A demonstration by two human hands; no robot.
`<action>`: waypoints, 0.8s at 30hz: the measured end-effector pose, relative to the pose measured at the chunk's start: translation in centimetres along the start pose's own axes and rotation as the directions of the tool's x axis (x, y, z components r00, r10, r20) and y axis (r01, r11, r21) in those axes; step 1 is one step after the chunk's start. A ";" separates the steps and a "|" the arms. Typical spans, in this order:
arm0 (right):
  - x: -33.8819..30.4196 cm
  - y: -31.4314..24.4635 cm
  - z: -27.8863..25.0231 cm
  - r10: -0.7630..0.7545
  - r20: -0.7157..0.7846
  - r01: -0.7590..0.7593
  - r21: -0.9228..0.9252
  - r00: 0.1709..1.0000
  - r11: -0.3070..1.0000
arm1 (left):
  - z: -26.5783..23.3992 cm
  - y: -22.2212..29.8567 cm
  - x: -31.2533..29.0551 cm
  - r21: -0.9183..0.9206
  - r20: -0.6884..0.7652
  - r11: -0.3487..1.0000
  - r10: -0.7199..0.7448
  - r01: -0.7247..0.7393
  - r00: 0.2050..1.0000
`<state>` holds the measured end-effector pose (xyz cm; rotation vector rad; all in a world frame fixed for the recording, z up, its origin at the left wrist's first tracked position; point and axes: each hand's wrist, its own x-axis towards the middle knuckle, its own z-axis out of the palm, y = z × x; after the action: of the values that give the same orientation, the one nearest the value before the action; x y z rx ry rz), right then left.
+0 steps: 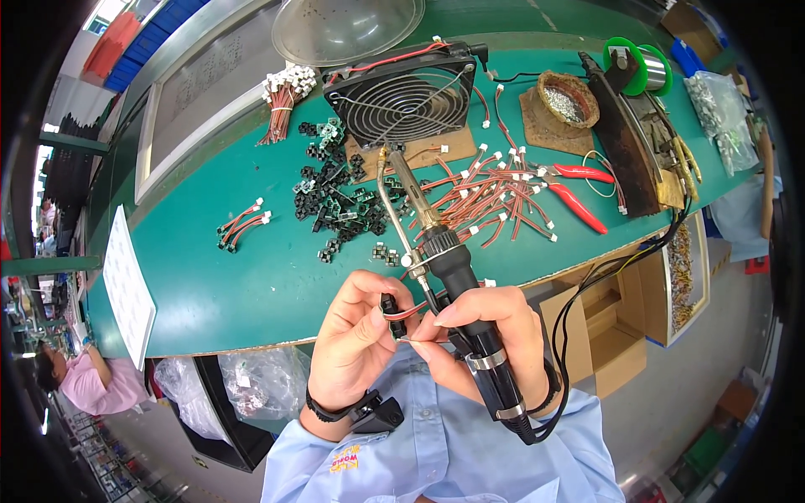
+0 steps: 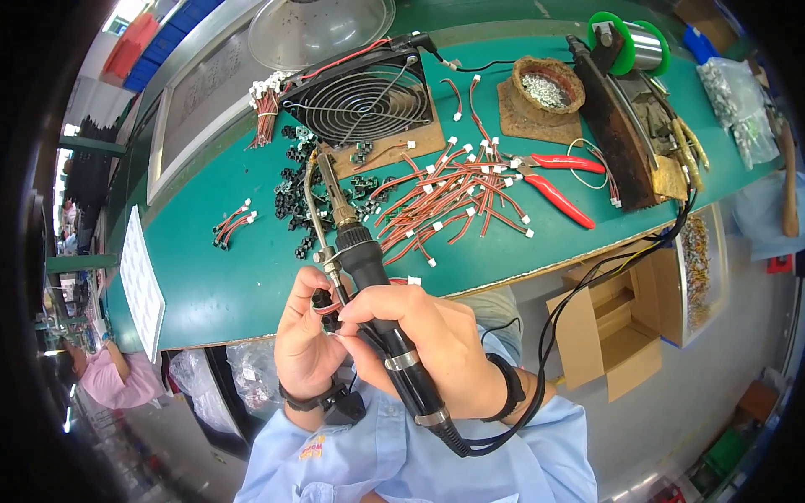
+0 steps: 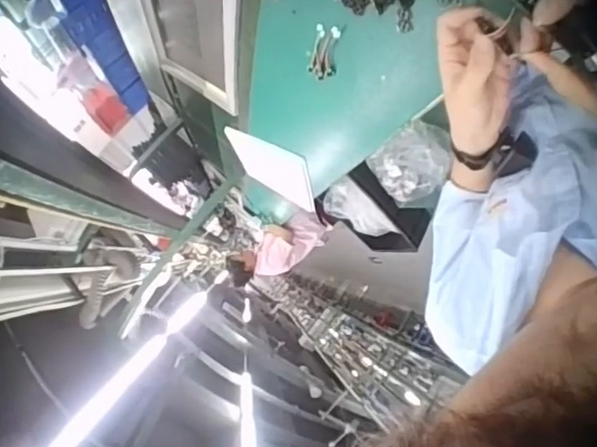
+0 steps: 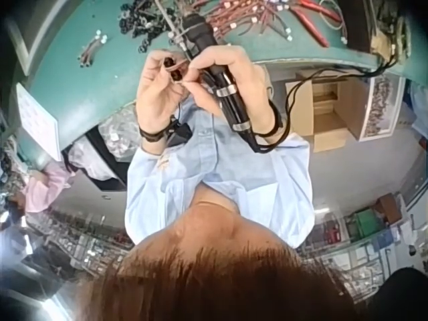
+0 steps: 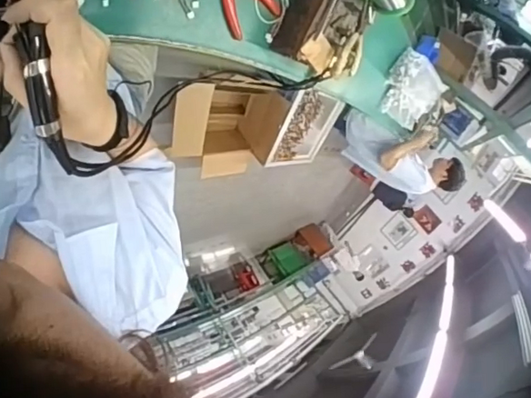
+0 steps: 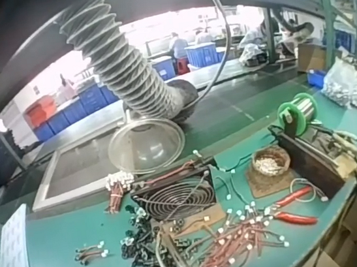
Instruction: The person picks up a circuit board and a wire, joins them using a soldering iron, and sets the assembly aside. After repeating this process, the person gathers the completed assemblies by hand.
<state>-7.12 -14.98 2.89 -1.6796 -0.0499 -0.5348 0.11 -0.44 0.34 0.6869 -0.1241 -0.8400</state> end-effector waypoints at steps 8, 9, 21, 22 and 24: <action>0.1 -0.1 -0.1 -0.032 -0.007 0.031 -0.043 0.999 0.999 | 0.2 0.1 0.0 -0.006 0.009 1.000 0.002 -0.002 1.000; 0.1 -0.1 -0.1 -0.034 -0.008 0.034 -0.049 0.999 0.998 | 0.2 0.1 0.0 -0.005 0.009 1.000 0.002 -0.002 1.000; 0.2 -0.1 -0.1 -0.044 -0.017 0.044 -0.043 0.999 0.998 | 0.4 0.0 0.0 0.004 -0.023 1.000 -0.013 0.014 1.000; 0.2 -0.1 -0.1 -0.044 -0.020 0.043 -0.051 0.999 0.998 | 0.4 -0.1 0.0 0.005 -0.022 1.000 -0.014 0.014 1.000; 0.1 0.0 -0.1 -0.042 -0.023 0.041 -0.057 0.999 0.998 | 0.4 -0.1 0.0 0.009 -0.020 1.000 -0.016 0.016 1.000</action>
<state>-7.05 -15.11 2.97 -1.7305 -0.0527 -0.5928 -0.07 -0.70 0.59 0.7050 -0.1049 -0.8482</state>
